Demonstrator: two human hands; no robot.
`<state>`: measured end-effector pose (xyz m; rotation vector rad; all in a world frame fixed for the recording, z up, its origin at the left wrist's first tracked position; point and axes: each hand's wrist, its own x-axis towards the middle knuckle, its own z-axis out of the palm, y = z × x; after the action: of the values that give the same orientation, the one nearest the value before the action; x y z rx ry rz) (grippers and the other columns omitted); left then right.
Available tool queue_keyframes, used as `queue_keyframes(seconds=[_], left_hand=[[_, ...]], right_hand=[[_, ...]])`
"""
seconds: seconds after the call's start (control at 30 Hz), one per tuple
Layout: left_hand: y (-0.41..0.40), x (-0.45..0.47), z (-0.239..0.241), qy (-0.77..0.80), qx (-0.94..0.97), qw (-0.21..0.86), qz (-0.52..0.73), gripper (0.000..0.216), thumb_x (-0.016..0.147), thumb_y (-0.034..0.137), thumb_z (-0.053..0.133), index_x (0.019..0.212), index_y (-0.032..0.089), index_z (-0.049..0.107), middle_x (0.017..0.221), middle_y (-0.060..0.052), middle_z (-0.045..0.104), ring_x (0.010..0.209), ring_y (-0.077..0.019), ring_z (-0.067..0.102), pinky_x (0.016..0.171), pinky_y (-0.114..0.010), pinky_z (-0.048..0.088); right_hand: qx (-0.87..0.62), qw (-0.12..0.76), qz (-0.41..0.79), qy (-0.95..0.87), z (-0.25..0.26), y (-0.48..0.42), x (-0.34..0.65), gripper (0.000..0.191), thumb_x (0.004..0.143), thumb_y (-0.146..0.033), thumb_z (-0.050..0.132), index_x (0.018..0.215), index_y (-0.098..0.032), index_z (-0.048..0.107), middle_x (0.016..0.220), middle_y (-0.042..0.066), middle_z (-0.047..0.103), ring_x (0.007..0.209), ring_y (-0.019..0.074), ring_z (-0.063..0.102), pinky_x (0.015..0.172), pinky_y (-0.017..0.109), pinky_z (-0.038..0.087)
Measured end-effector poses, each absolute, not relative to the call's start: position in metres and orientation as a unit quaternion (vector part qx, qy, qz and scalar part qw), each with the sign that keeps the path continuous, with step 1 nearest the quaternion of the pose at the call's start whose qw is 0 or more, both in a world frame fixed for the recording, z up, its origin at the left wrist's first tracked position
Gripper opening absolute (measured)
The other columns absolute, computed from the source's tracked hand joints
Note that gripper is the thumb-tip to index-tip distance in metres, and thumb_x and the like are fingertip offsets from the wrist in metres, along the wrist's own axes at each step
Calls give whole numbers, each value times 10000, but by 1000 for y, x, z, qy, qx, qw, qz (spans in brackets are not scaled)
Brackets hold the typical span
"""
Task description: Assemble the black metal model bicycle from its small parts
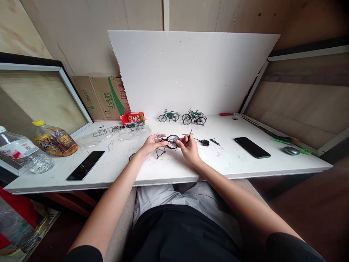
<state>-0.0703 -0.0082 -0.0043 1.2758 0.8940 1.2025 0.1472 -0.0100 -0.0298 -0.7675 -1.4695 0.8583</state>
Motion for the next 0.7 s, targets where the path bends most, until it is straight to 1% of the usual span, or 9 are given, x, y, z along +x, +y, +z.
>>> queue_keyframes(seconds=[0.1, 0.2, 0.37, 0.5, 0.57, 0.6, 0.63, 0.67, 0.7], left_hand=[[-10, -69, -3, 386, 536, 551, 510, 607, 661, 283, 980, 1189, 169, 701, 960, -88, 788, 873, -231, 752, 871, -377, 558], [-11, -68, -1, 388, 533, 551, 512, 597, 656, 272, 979, 1175, 166, 704, 978, -88, 787, 885, -224, 751, 886, -372, 556], [-13, -68, 0, 380, 538, 557, 506, 622, 658, 278, 975, 1207, 167, 703, 999, -92, 786, 910, -231, 751, 905, -386, 557], [-15, -68, 1, 384, 542, 552, 504, 623, 664, 289, 973, 1211, 178, 698, 1008, -94, 785, 915, -241, 749, 903, -394, 552], [-16, -68, 1, 385, 545, 547, 505, 610, 668, 289, 972, 1202, 178, 700, 1009, -91, 784, 914, -238, 747, 893, -383, 549], [-15, -68, 1, 386, 547, 542, 509, 600, 667, 292, 972, 1190, 175, 704, 1001, -87, 783, 900, -232, 744, 878, -373, 548], [-14, -68, 0, 388, 546, 535, 515, 588, 663, 297, 974, 1172, 172, 708, 989, -81, 780, 876, -221, 739, 859, -361, 548], [-13, -69, -1, 391, 544, 527, 524, 575, 655, 303, 978, 1147, 168, 712, 973, -74, 776, 847, -209, 734, 840, -349, 547], [-11, -69, -2, 393, 538, 518, 536, 566, 643, 309, 984, 1119, 165, 713, 956, -66, 772, 820, -196, 728, 824, -339, 547]], right_hand=[[-335, 592, 367, -635, -29, -11, 147, 507, 906, -594, 697, 901, -289, 291, 800, -21, 519, 795, 209, 613, 719, 351, 508], [-329, 595, 371, -633, -29, -11, 147, 508, 914, -590, 707, 897, -289, 299, 787, -27, 517, 767, 202, 599, 705, 345, 495], [-339, 589, 363, -637, -32, -9, 148, 503, 929, -610, 689, 898, -292, 300, 801, -18, 553, 774, 208, 607, 712, 354, 512], [-311, 604, 376, -630, -33, -11, 146, 490, 927, -551, 735, 894, -291, 321, 801, -21, 578, 761, 200, 611, 725, 354, 509], [-308, 612, 383, -620, -32, -11, 147, 478, 928, -553, 739, 891, -288, 343, 813, -9, 602, 781, 210, 630, 734, 360, 514], [-317, 611, 382, -617, -31, -10, 149, 443, 950, -577, 701, 894, -283, 374, 845, 11, 627, 817, 222, 646, 751, 372, 523], [-332, 605, 375, -619, -29, -8, 152, 404, 988, -612, 623, 898, -275, 420, 895, 40, 657, 868, 238, 660, 779, 388, 532], [-351, 595, 362, -626, -27, -5, 156, 403, 1030, -642, 513, 900, -263, 477, 954, 71, 681, 922, 252, 667, 813, 406, 537], [-375, 578, 342, -639, -25, -1, 162, 463, 1066, -653, 389, 900, -249, 541, 1013, 98, 697, 970, 264, 665, 850, 420, 534]])
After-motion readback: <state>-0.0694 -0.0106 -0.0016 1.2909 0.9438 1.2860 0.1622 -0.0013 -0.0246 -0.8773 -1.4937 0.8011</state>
